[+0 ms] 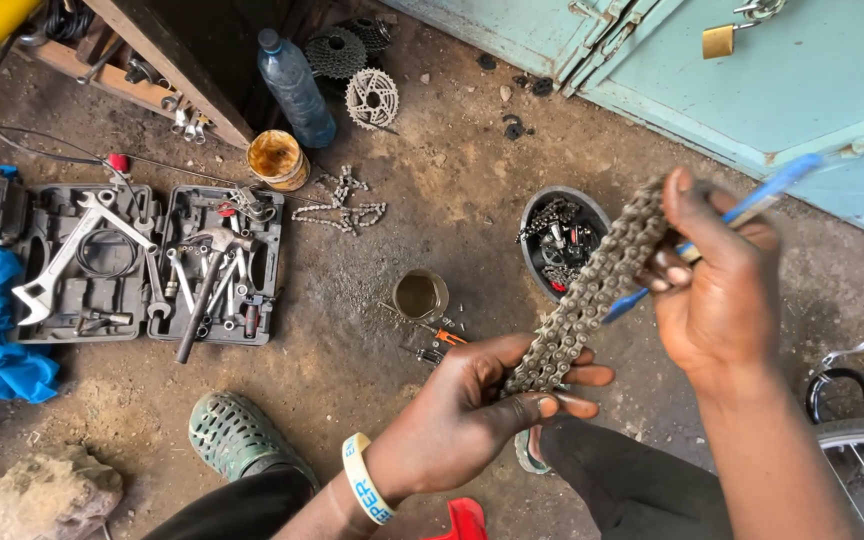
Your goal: The person scrubs a bicycle chain with a toothbrush, holding it in their left hand and brushing with their right. They repeatedly dip the brush into a small container of liquid and continue scrubbing different sections of the chain.
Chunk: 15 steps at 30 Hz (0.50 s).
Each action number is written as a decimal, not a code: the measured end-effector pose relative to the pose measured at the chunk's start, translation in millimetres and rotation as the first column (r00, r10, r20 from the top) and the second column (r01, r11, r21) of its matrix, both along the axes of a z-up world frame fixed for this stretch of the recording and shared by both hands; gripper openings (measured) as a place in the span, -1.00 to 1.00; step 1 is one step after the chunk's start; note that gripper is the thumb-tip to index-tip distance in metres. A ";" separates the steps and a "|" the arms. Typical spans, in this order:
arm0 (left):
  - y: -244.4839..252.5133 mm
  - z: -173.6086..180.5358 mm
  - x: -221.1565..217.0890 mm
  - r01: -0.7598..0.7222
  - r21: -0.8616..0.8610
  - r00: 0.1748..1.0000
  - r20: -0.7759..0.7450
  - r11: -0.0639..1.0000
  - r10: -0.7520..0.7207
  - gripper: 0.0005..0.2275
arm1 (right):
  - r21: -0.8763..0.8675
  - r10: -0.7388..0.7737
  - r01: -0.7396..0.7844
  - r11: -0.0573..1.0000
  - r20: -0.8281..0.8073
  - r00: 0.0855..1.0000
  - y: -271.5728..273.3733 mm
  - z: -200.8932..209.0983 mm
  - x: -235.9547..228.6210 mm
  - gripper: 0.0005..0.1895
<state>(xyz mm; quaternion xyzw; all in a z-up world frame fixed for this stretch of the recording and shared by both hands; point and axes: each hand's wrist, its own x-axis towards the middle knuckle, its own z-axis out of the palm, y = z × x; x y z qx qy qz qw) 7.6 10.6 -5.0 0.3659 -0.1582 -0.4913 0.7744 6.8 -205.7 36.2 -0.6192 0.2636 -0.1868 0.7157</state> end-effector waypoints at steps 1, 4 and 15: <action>0.5 0.9 0.0 0.000 0.000 1.000 0.001 1.000 0.000 -0.69 | 0.000 0.000 0.000 1.000 0.001 1.000 -1.6 -6.2 2.5 -0.76; 0.7 2.5 0.1 0.006 0.033 0.997 -0.077 0.999 -0.004 -0.65 | 0.207 -0.095 0.139 0.968 -0.207 0.974 -5.5 -20.8 10.0 -0.87; 5.1 12.3 4.7 -0.022 0.058 0.972 -0.234 0.998 0.035 -0.57 | 0.245 0.207 -0.126 0.961 -0.345 0.915 15.8 -43.6 20.4 -0.47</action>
